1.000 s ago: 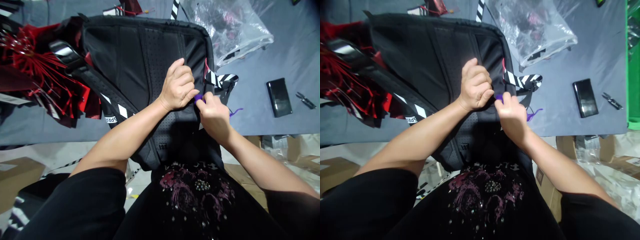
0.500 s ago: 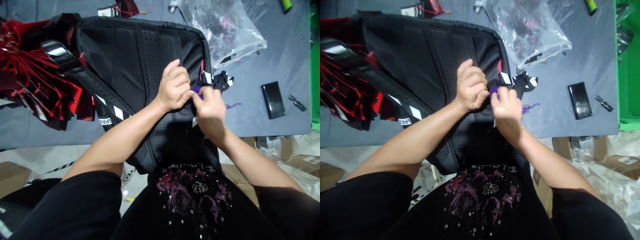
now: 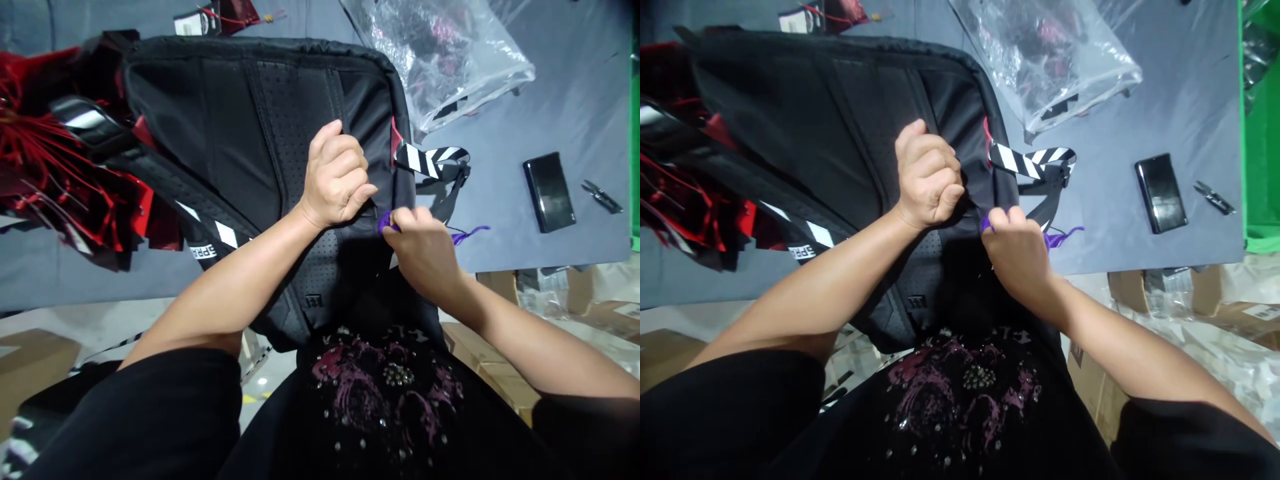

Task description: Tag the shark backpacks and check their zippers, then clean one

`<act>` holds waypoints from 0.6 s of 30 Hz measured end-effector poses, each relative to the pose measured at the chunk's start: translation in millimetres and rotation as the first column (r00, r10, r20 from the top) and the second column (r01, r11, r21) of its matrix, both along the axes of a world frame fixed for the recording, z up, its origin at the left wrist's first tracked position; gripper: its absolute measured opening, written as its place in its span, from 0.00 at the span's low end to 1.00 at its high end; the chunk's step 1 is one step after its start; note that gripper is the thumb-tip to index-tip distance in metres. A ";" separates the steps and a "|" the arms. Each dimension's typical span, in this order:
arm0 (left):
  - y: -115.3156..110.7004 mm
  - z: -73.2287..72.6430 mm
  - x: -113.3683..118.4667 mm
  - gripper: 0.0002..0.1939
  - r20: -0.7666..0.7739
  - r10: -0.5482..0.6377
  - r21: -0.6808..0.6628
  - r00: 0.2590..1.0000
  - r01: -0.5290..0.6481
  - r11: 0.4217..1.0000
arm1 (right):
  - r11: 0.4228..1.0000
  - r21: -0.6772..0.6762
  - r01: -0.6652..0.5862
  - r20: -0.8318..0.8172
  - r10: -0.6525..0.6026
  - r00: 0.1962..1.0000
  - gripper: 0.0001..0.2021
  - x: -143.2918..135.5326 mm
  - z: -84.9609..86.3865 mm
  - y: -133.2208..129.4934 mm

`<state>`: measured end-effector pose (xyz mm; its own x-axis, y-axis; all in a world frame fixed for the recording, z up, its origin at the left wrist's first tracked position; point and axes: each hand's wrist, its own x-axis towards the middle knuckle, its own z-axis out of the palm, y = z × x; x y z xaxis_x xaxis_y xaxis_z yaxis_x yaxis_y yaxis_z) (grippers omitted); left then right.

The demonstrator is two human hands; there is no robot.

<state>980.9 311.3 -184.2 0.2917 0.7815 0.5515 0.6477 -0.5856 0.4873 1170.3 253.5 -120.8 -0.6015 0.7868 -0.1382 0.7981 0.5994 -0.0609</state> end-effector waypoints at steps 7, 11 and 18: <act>-1.2 -0.9 -0.9 0.28 -0.032 -0.025 0.018 0.999 0.026 1.000 | 1.000 0.013 -0.012 -0.025 0.013 1.000 0.13 0.1 -2.8 0.5; -1.4 -3.2 -2.0 0.28 -0.003 -0.020 0.077 1.000 0.020 0.997 | 0.993 0.050 0.105 -0.039 -0.103 0.994 0.13 -1.6 -0.5 1.9; -2.0 -4.2 -2.2 0.30 -0.064 0.003 0.028 0.998 -0.001 1.000 | 0.998 0.057 0.005 -0.018 -0.004 1.000 0.13 -2.4 0.1 -0.3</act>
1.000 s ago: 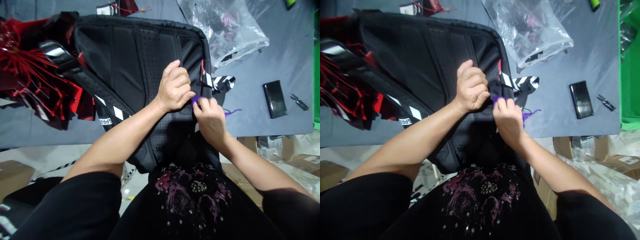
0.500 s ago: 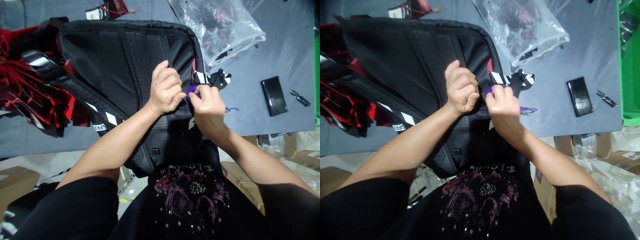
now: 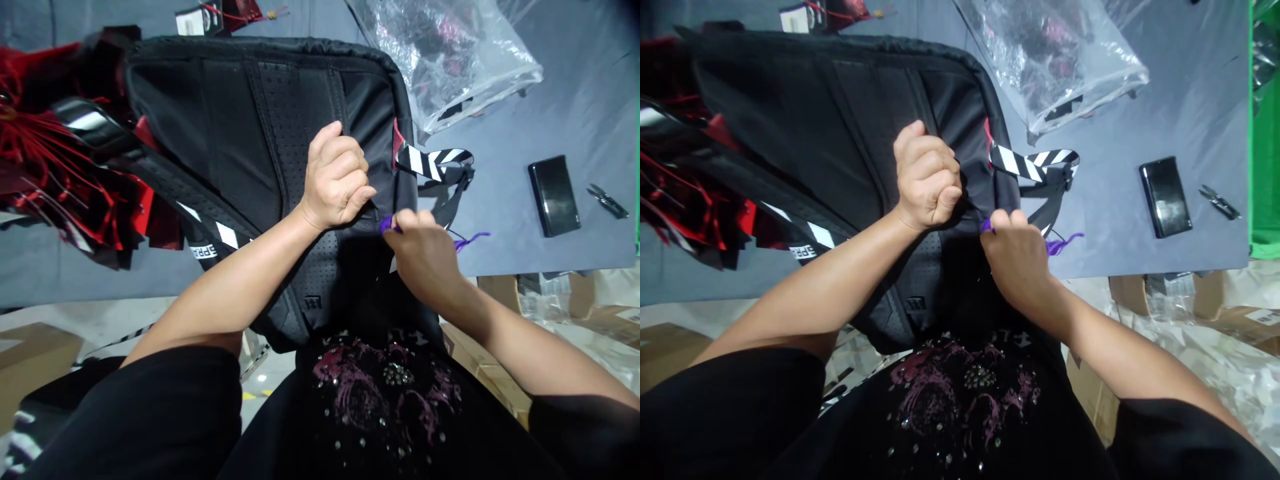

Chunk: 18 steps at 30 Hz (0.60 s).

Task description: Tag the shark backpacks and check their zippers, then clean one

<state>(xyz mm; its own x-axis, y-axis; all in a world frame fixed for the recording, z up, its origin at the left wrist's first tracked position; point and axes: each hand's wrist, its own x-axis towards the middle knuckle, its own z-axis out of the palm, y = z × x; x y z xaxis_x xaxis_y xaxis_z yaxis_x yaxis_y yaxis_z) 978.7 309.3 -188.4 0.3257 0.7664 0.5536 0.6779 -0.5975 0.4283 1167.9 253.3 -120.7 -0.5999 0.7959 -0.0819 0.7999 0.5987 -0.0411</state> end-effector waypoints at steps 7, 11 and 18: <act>-1.6 -1.9 -0.5 0.33 -0.104 0.021 -0.099 0.994 -0.032 0.995 | 1.000 -0.003 0.008 0.009 -0.008 1.000 0.12 -2.3 4.8 -1.3; -2.8 -1.5 -2.6 0.34 -0.146 0.056 -0.117 0.988 -0.073 0.990 | 0.988 0.084 0.130 -0.049 -0.126 0.991 0.12 -3.5 5.6 1.2; -4.7 -4.9 -3.2 0.29 -0.160 0.028 -0.091 0.987 -0.043 0.995 | 1.000 0.012 0.011 0.005 -0.011 1.000 0.11 -3.0 0.9 1.6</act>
<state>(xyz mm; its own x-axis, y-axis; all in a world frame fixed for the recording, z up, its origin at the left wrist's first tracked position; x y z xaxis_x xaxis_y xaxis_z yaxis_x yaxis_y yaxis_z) 975.5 304.6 -193.4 0.3749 0.8251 0.4226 0.7618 -0.5340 0.3667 1164.9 254.9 -119.8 -0.5905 0.8036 -0.0749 0.8068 0.5901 -0.0297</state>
